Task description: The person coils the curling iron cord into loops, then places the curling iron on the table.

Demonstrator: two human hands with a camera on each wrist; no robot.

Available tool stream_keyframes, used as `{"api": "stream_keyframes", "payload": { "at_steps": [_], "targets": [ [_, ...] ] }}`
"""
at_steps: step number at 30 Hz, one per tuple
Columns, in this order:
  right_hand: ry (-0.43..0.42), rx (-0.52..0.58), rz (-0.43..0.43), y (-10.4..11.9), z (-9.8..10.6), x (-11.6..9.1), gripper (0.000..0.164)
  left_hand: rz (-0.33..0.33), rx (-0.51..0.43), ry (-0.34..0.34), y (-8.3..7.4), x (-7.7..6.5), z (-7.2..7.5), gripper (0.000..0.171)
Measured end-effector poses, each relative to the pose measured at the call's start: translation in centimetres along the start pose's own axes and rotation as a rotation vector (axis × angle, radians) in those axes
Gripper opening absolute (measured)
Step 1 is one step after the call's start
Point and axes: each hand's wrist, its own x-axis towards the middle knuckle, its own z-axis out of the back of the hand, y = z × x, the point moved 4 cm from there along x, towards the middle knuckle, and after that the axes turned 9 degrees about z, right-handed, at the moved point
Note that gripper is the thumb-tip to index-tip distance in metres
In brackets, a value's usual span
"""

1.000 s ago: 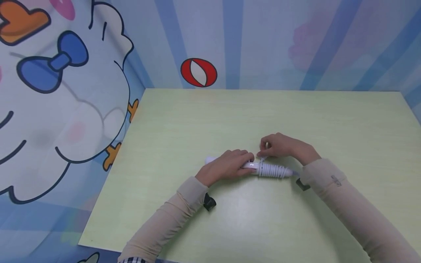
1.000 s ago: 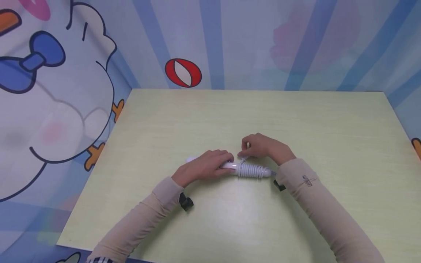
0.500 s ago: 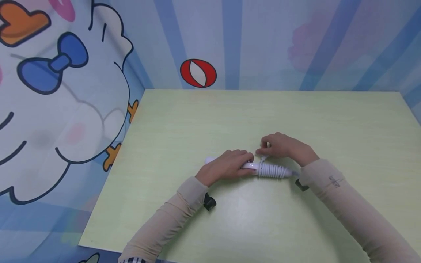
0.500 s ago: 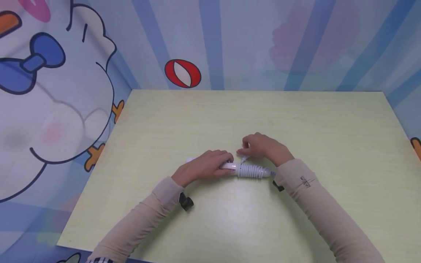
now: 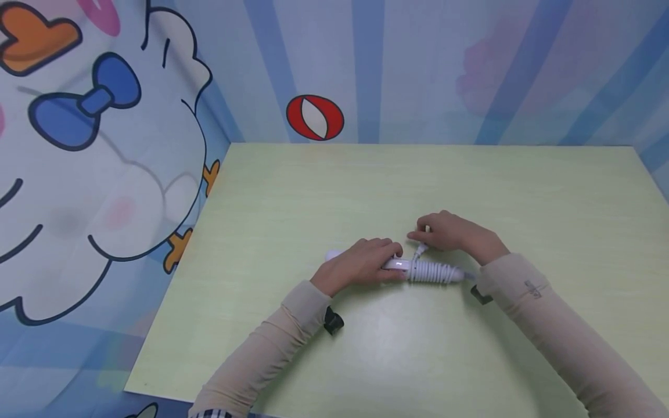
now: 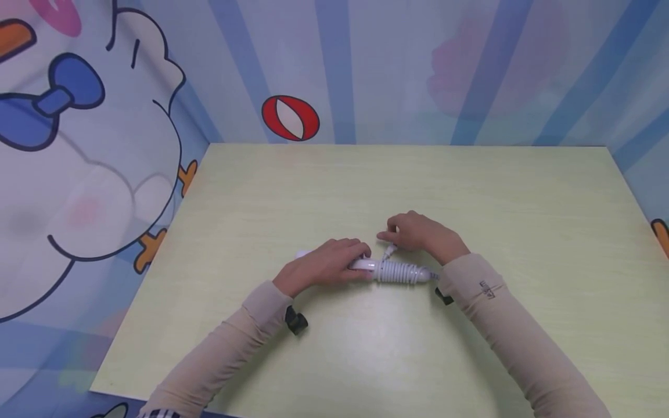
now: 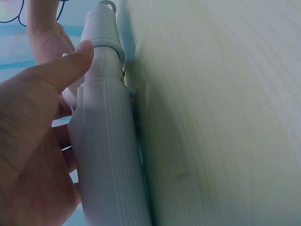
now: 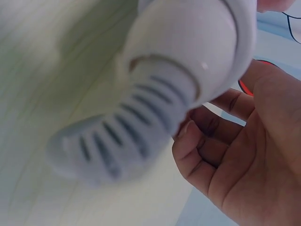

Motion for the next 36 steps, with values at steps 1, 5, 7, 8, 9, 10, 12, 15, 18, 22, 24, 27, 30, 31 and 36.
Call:
{"api": "stream_keyframes", "payload": {
  "at_steps": [1,5,7,8,9,10,12,15,18,22,24,27,30,31,36],
  "targets": [
    [0.000,-0.003,-0.003,-0.08,0.01,0.01,0.032,0.001,0.002,0.003,-0.02,-0.02,0.03,0.041],
    [-0.002,0.005,-0.018,-0.41,0.06,0.05,0.035,0.002,0.005,0.006,-0.03,0.02,0.03,0.046],
    [-0.002,0.013,-0.024,-0.45,0.11,0.02,0.037,0.004,0.006,0.008,-0.01,0.03,0.02,0.048],
    [-0.002,0.019,-0.024,-0.50,0.12,0.00,0.037,0.004,0.007,0.007,-0.01,0.05,0.01,0.049],
    [-0.002,0.024,-0.025,-0.50,0.15,-0.05,0.038,0.005,0.007,0.007,-0.01,0.04,0.03,0.049],
    [-0.001,0.026,-0.027,-0.50,0.17,-0.09,0.038,0.007,0.006,0.009,-0.03,0.02,0.06,0.050],
    [-0.002,0.029,-0.027,-0.48,0.20,-0.16,0.039,0.006,0.009,0.007,-0.06,-0.01,0.11,0.050],
    [-0.003,0.033,-0.025,-0.44,0.23,-0.24,0.039,0.004,0.015,0.002,-0.12,-0.03,0.15,0.050],
    [-0.004,0.036,-0.022,-0.36,0.25,-0.32,0.038,0.002,0.021,0.000,-0.14,-0.01,0.12,0.051],
    [-0.003,0.039,-0.032,-0.26,0.28,-0.44,0.038,0.010,0.020,0.010,-0.13,0.04,0.06,0.052],
    [-0.003,0.039,-0.033,-0.21,0.32,-0.49,0.038,0.014,0.021,0.015,-0.10,0.10,0.00,0.052],
    [-0.003,0.037,-0.029,-0.14,0.34,-0.53,0.039,0.014,0.025,0.019,-0.07,0.17,-0.07,0.052],
    [-0.005,0.031,-0.018,-0.13,0.35,-0.53,0.040,0.012,0.028,0.019,-0.05,0.19,-0.07,0.050],
    [-0.005,0.032,-0.019,-0.15,0.34,-0.52,0.039,0.012,0.026,0.019,-0.06,0.18,-0.06,0.048],
    [-0.010,0.033,-0.023,-0.28,0.30,-0.40,0.037,-0.004,0.038,0.007,-0.10,0.11,0.09,0.039]
  ]
}}
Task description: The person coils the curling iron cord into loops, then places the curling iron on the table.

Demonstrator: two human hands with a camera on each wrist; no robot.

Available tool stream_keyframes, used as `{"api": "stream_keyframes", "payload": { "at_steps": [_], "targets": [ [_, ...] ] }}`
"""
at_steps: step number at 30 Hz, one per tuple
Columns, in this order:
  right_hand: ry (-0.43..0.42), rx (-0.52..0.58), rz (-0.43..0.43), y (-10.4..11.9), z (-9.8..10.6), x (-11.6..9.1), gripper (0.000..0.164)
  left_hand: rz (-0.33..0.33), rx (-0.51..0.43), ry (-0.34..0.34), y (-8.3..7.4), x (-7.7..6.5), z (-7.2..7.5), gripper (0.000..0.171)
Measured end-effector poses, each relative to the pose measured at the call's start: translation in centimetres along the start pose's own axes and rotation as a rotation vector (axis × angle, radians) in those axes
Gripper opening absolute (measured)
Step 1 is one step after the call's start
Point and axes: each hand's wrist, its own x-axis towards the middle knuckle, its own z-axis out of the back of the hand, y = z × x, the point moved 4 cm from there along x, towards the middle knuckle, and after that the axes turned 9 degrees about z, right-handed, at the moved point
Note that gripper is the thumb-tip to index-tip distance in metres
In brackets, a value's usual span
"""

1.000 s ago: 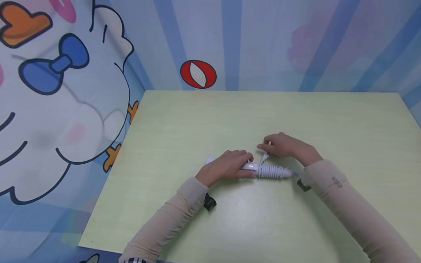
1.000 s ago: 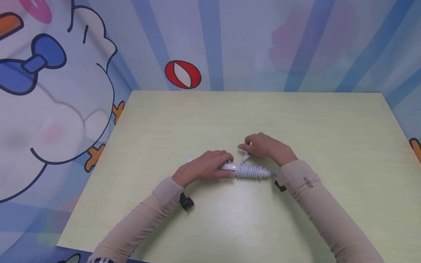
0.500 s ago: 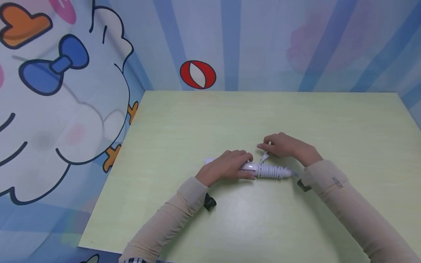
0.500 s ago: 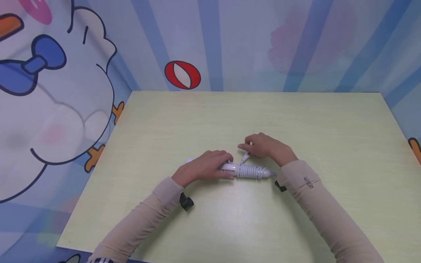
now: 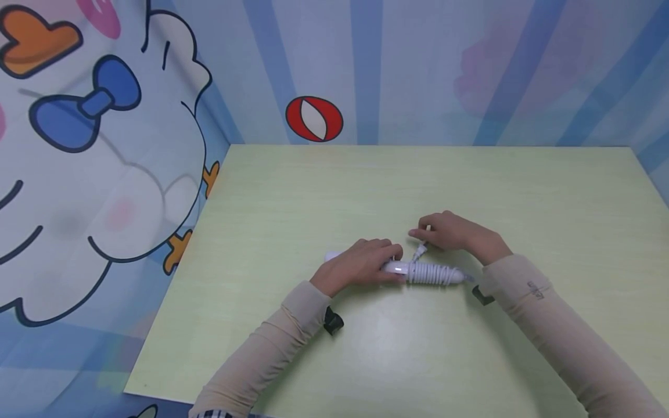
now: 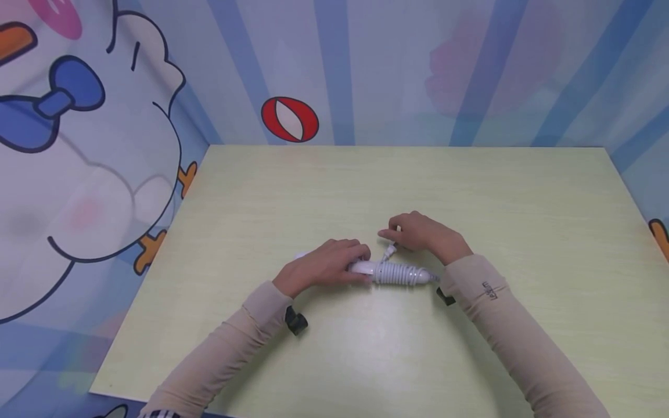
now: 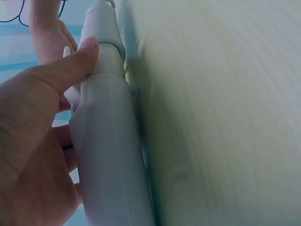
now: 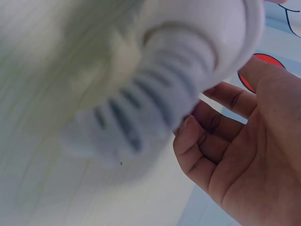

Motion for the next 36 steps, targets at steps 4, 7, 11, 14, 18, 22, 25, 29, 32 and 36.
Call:
{"api": "stream_keyframes", "payload": {
  "at_steps": [4,7,11,14,18,22,25,29,32,36],
  "targets": [
    [-0.002,0.007,-0.006,0.0,0.0,0.0,0.037,-0.024,0.011,-0.020,-0.1,0.0,0.1,0.034],
    [0.007,0.021,-0.012,0.0,-0.1,-0.1,0.036,-0.030,0.004,-0.029,-0.1,0.0,0.1,0.032],
    [0.028,0.041,-0.004,0.0,-0.1,-0.2,0.031,-0.017,-0.006,-0.023,-0.1,0.2,0.2,0.031],
    [0.056,0.062,0.008,0.2,-0.1,-0.3,0.028,-0.006,0.005,-0.012,-0.1,0.3,0.3,0.031],
    [0.112,0.099,0.021,0.5,-0.2,-0.4,0.026,0.000,0.015,-0.001,-0.2,0.4,0.3,0.031],
    [0.142,0.107,0.023,0.8,-0.3,-0.4,0.021,-0.005,0.019,-0.001,-0.2,0.6,0.3,0.031],
    [0.143,0.104,0.038,1.0,-0.3,-0.5,0.018,-0.007,0.025,-0.002,-0.3,0.6,0.3,0.030],
    [0.137,0.094,0.059,1.0,-0.3,-0.6,0.015,-0.013,0.032,-0.003,-0.4,0.6,0.4,0.029],
    [0.128,0.079,0.062,0.6,-0.3,-0.6,0.014,-0.020,0.037,-0.003,-0.5,0.5,0.6,0.030],
    [0.118,0.066,0.070,0.3,-0.1,-0.7,0.013,-0.023,0.045,-0.001,-0.6,0.5,0.8,0.030]
  ]
}}
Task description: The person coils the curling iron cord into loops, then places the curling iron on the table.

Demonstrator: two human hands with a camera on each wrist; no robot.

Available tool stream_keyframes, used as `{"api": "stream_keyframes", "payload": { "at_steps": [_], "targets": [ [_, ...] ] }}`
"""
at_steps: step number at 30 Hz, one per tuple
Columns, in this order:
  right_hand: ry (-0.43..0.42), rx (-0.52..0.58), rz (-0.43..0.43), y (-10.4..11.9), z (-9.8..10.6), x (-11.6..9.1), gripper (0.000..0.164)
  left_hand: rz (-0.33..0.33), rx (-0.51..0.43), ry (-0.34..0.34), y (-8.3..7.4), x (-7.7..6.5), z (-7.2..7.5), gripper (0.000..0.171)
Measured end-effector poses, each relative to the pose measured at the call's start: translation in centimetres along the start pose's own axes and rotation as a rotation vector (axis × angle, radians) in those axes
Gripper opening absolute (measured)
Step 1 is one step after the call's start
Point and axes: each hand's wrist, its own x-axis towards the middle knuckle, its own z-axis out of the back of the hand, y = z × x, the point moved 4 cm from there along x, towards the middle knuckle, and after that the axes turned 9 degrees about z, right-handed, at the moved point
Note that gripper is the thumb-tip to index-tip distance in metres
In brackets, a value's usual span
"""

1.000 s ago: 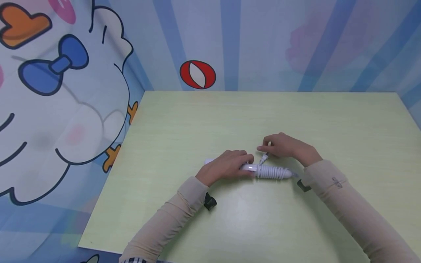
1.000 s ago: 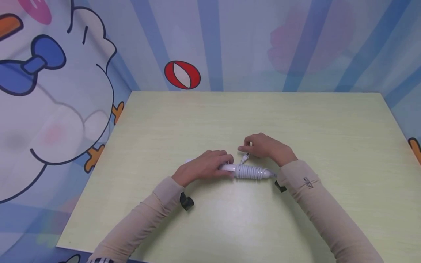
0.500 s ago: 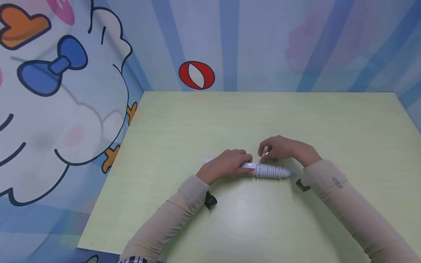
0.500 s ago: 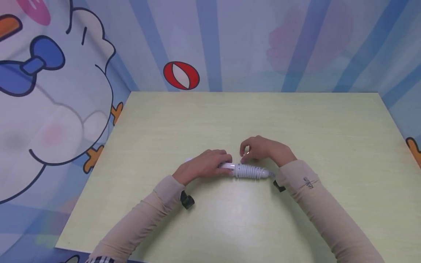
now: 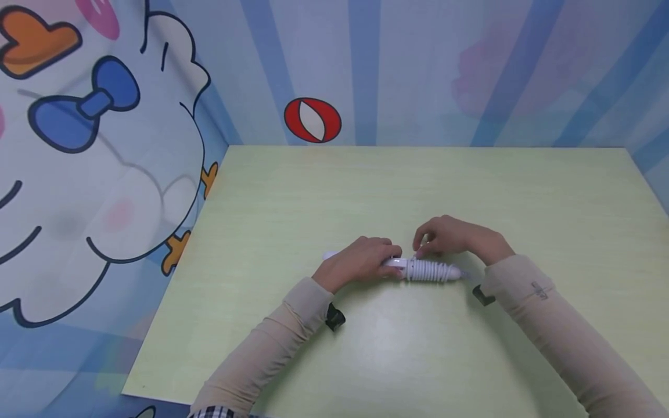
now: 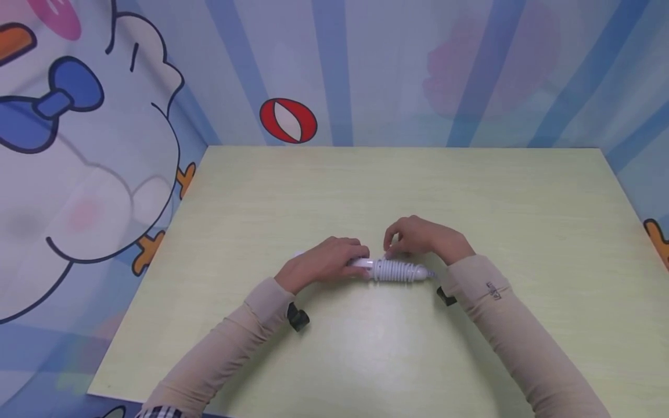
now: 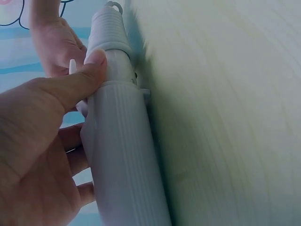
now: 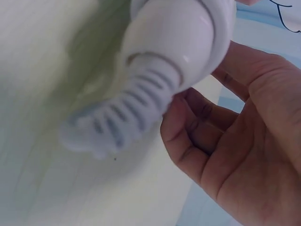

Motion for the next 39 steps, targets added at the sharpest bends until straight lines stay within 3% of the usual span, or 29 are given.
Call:
{"api": "stream_keyframes", "payload": {
  "at_steps": [21,39],
  "targets": [
    [0.025,0.050,-0.061,0.22,-0.15,-0.32,0.021,0.056,-0.017,0.033,0.03,0.29,-0.45,0.031],
    [-0.009,0.000,-0.067,0.41,-0.06,-0.33,0.022,0.065,-0.013,0.048,0.24,0.33,-0.57,0.036]
  ]
}}
